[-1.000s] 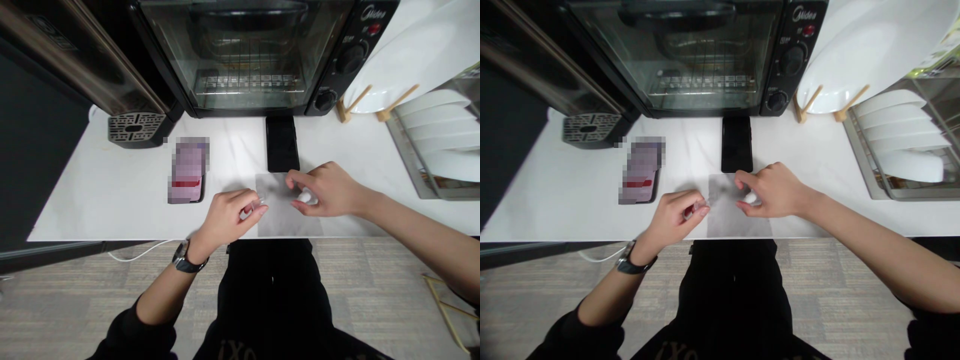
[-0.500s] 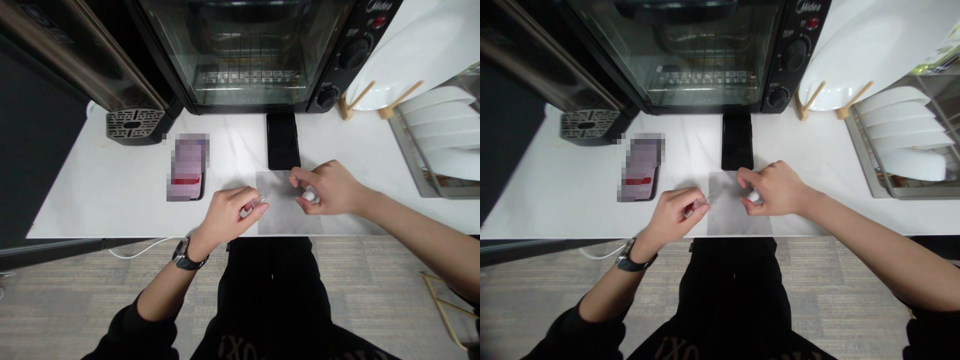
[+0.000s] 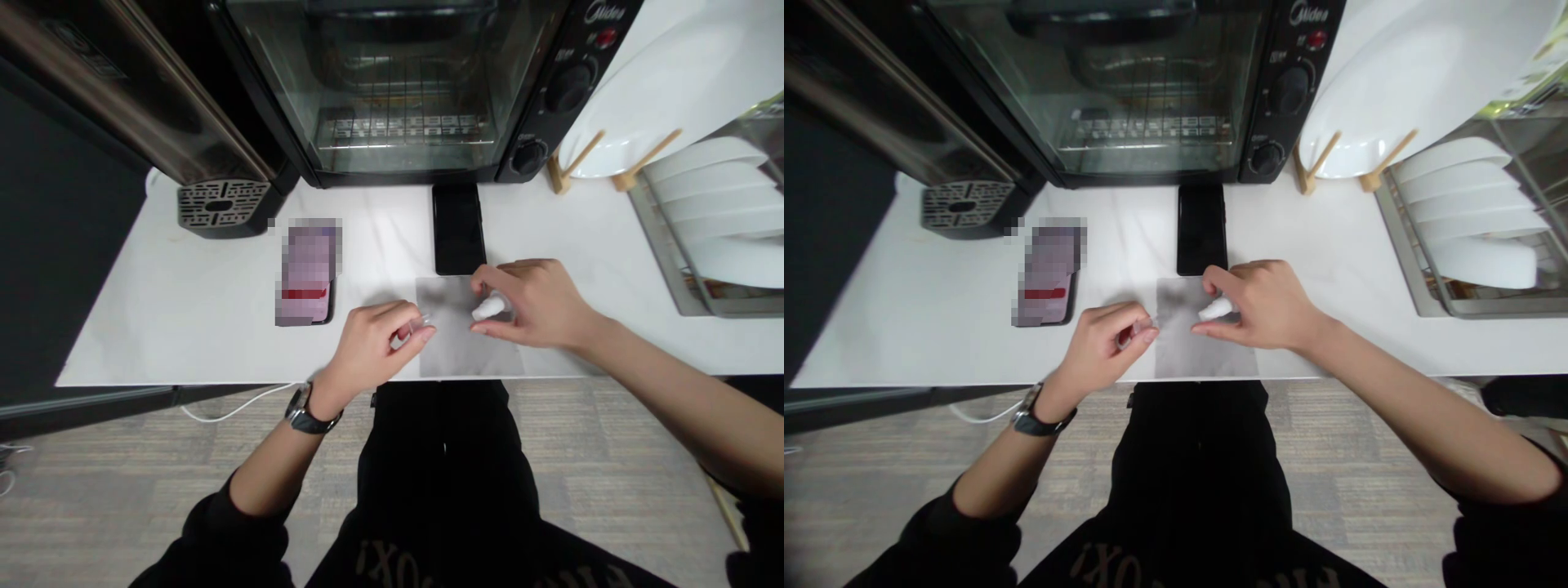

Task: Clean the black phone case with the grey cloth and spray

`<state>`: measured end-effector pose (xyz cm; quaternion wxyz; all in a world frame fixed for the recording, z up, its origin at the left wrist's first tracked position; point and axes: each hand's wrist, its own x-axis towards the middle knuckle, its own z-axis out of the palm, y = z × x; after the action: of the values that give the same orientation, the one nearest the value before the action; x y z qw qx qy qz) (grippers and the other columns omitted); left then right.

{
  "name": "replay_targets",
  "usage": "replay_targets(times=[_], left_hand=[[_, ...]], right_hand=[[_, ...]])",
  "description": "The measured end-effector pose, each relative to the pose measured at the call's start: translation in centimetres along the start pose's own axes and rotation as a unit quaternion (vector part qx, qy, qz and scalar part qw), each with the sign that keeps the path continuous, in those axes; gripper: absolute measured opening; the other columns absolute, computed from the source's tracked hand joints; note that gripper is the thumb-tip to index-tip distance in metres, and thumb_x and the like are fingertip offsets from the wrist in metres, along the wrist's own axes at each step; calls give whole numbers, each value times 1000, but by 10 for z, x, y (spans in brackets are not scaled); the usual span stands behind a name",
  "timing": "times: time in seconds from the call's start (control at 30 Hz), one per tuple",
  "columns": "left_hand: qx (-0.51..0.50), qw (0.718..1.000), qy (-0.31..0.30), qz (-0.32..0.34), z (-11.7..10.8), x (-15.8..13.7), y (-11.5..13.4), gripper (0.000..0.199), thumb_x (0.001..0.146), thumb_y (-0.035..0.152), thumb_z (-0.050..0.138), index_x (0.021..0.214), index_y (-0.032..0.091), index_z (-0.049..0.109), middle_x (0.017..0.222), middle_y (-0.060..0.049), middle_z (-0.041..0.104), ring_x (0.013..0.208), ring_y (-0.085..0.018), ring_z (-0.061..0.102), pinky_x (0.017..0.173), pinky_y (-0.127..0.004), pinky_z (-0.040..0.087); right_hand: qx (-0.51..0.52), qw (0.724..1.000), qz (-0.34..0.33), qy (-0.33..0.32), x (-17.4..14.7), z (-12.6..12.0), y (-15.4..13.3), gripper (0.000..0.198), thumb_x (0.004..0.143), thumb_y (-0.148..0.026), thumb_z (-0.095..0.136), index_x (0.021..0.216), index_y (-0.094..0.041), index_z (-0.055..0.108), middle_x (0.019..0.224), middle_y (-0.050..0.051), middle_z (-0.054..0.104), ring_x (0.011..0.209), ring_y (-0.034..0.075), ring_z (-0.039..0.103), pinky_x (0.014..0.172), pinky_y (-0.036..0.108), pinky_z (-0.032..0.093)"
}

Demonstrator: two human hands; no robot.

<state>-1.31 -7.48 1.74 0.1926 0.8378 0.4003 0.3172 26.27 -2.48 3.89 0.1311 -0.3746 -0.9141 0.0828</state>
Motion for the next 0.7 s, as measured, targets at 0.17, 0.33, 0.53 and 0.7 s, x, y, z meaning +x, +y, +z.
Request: replay_targets(times=[0.17, 0.33, 0.53, 0.7], left_hand=[[114, 989, -29, 87, 1, 0, 29, 40, 105, 50, 61, 78, 21, 57, 68, 4, 60, 56, -13, 53, 56, -31, 38], [185, 966, -46, 177, -1, 10, 63, 41, 109, 45, 52, 78, 20, 60, 70, 2, 63, 58, -15, 57, 53, -35, 37], [166, 973, -64, 146, -3, 27, 68, 43, 101, 61, 61, 90, 20, 63, 77, 2, 68, 63, -17, 64, 56, -34, 40], [121, 990, -39, 55, -7, 38, 48, 35, 99, 57, 68, 103, 22, 67, 79, 5, 68, 59, -12, 62, 59, -28, 40]], right_hand=[[57, 998, -7, -19, -21, -6, -35, 70, 92, -89, 42, 93, -22, 63, 80, 4, 71, 74, 23, 67, 69, 37, 39], [100, 995, 15, -16, -37, -7, -67, 58, 92, -81, 55, 82, -23, 59, 79, 4, 69, 75, 23, 63, 70, 38, 39], [305, 945, 101, 56, -38, -4, -52, 46, 98, -62, 56, 75, -23, 60, 70, 0, 62, 66, 17, 55, 65, 32, 38], [406, 875, 162, 208, -15, -2, 22, 63, 98, -78, 28, 66, -26, 45, 57, -2, 44, 53, 16, 42, 54, 33, 37]])
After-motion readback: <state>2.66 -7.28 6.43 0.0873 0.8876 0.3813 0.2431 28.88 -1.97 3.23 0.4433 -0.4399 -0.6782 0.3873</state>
